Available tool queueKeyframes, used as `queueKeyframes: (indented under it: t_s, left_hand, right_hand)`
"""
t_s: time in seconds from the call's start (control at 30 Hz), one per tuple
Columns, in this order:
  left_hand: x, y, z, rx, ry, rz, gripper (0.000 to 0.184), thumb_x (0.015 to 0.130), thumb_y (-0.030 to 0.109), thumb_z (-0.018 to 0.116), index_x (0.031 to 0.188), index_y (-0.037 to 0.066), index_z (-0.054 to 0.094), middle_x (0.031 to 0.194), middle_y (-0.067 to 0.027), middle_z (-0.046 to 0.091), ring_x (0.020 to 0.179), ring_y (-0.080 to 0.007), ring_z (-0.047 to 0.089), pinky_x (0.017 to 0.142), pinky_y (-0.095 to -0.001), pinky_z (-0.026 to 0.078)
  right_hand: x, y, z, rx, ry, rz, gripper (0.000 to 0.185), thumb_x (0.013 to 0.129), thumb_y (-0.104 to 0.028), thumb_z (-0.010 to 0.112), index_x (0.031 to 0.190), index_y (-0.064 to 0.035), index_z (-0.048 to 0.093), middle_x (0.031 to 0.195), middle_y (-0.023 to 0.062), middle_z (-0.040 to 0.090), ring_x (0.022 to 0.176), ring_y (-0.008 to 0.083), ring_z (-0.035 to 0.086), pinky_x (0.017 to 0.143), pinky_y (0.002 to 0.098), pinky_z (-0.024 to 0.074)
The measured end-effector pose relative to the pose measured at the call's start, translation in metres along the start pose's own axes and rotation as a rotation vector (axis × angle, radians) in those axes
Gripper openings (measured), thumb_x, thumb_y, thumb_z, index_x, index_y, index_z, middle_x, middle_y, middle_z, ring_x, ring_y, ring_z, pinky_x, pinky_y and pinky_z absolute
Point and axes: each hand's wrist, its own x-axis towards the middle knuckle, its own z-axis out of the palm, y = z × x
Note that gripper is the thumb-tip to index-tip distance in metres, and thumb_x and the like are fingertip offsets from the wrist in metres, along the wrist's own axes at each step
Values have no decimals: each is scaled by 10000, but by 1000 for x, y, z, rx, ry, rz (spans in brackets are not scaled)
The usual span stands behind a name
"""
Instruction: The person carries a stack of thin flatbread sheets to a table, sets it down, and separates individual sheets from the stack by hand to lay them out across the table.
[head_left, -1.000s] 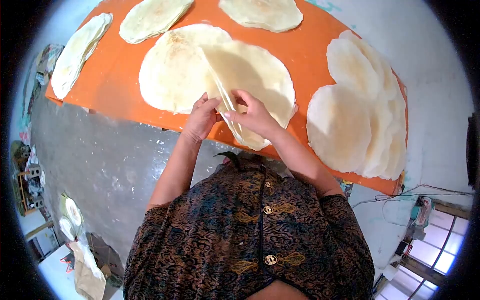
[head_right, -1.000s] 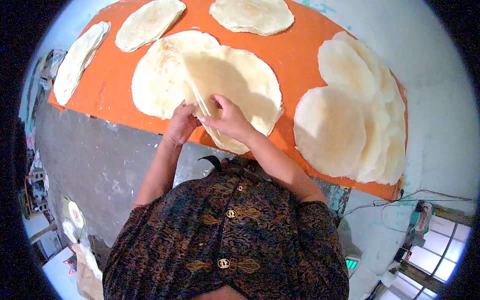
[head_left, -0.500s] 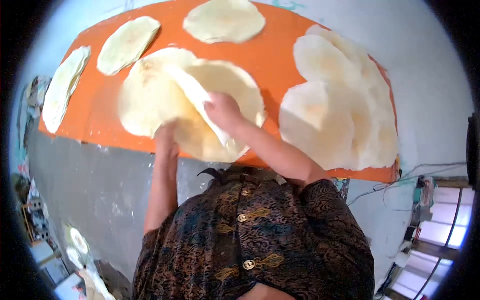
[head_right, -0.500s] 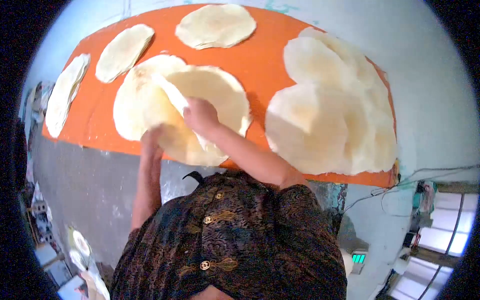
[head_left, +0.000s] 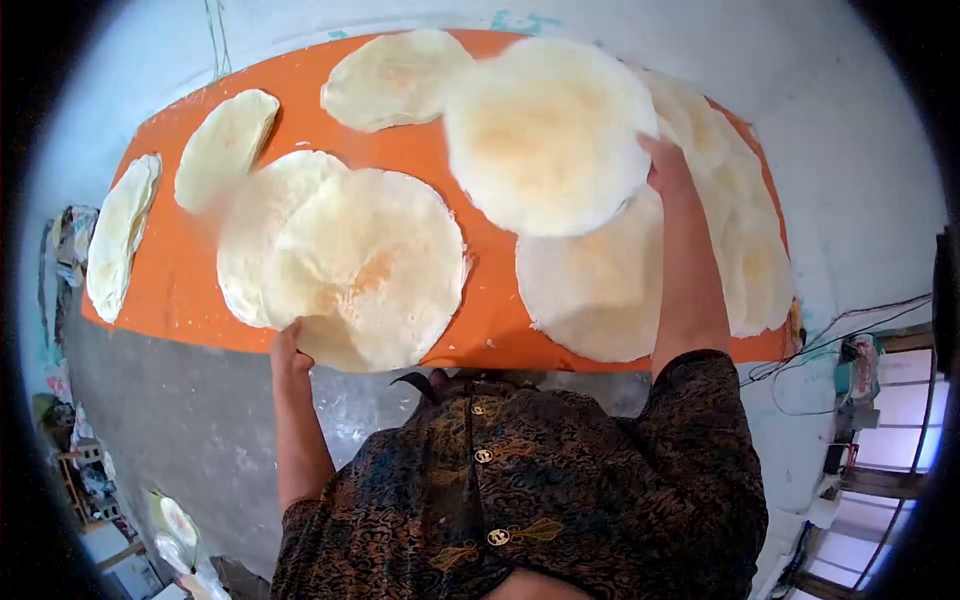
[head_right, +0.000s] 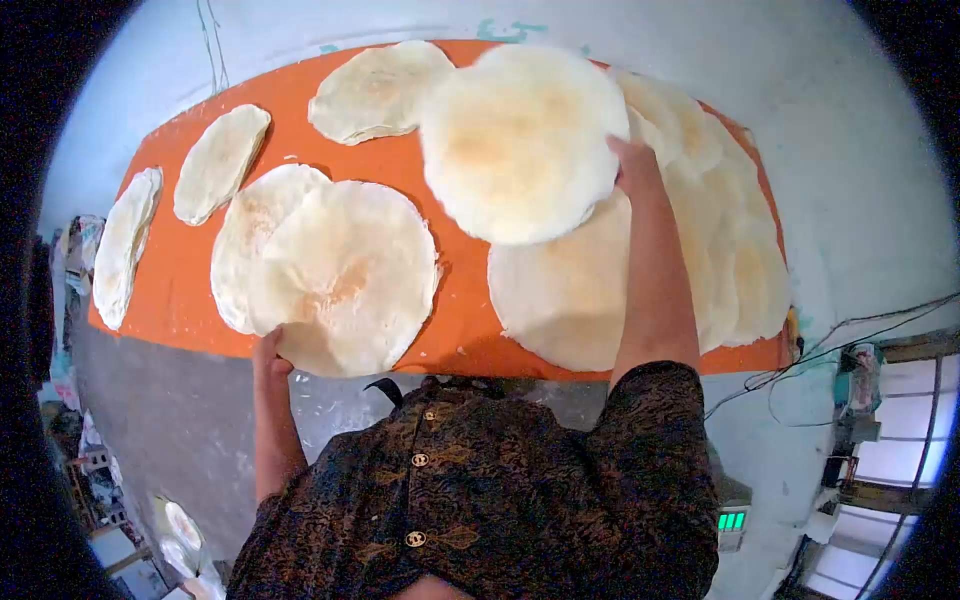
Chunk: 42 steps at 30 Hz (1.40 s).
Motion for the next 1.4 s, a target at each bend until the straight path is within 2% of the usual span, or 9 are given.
queueKeyframes:
  t_s: [0.2,0.37,0.47,0.57,0.73,0.83,1.03,1.23,1.4]
  left_hand:
    - [-51,11,19,-128,-367,-134,453,813,263,515,1198,47,417,1177,-115,482,1038,-259,492,806,-420,437]
    - [-81,17,49,-10,-578,-161,564,800,393,510,1259,96,374,1245,-77,447,1125,-268,426,865,-455,381]
    - [-91,25,67,-59,-583,-177,556,813,432,482,1250,104,384,1254,-84,436,1113,-262,435,853,-455,389]
    - [-93,27,77,-112,-602,-190,561,825,475,450,1243,108,381,1233,-103,444,1094,-267,445,830,-453,403]
    - [-104,32,71,-105,-638,-141,598,828,552,400,1186,74,389,1130,-161,481,1012,-311,486,744,-450,444]
    - [-98,29,47,-127,-598,-160,533,840,496,430,1146,61,415,1121,-172,488,985,-312,506,740,-451,447]
    - [-84,29,13,-96,-619,-170,443,853,422,446,1094,51,456,1082,-189,516,975,-326,519,746,-450,449]
    - [-76,39,10,-113,-517,-185,419,867,400,431,1099,52,456,1106,-194,511,987,-337,515,769,-456,446]
    - [-65,49,29,-119,-451,-206,358,862,366,456,1024,55,527,1065,-183,541,988,-320,523,767,-436,456]
  right_hand:
    - [-6,109,-42,-1004,728,25,424,724,-196,605,1083,-5,483,1107,216,501,1015,321,501,836,395,422]
    - [-137,120,155,-595,-122,-196,476,730,-226,618,1124,-4,467,1087,184,519,1027,326,481,902,384,373]
    - [-232,105,250,-820,-766,-405,721,642,-287,683,1230,-28,355,1213,200,418,1146,323,391,955,404,315]
    - [-281,124,293,-1004,-614,-827,619,669,-289,631,1170,-43,364,1087,185,491,1019,332,478,828,450,370]
    - [-258,138,312,-1014,-502,-687,123,743,-160,525,799,-52,508,716,134,571,642,331,559,551,437,419]
    - [-227,99,319,-1039,-495,-523,170,760,-192,483,699,-41,535,699,160,571,640,345,560,552,487,416]
    - [-84,0,291,-480,-275,-366,217,736,-163,577,855,17,593,745,106,606,647,158,572,594,325,453]
    - [11,-86,193,114,43,-354,310,755,-100,606,1039,7,540,938,99,599,810,205,578,687,358,483]
    - [103,-15,100,229,493,-302,514,739,-211,624,1136,63,447,1075,150,536,933,235,535,774,329,443]
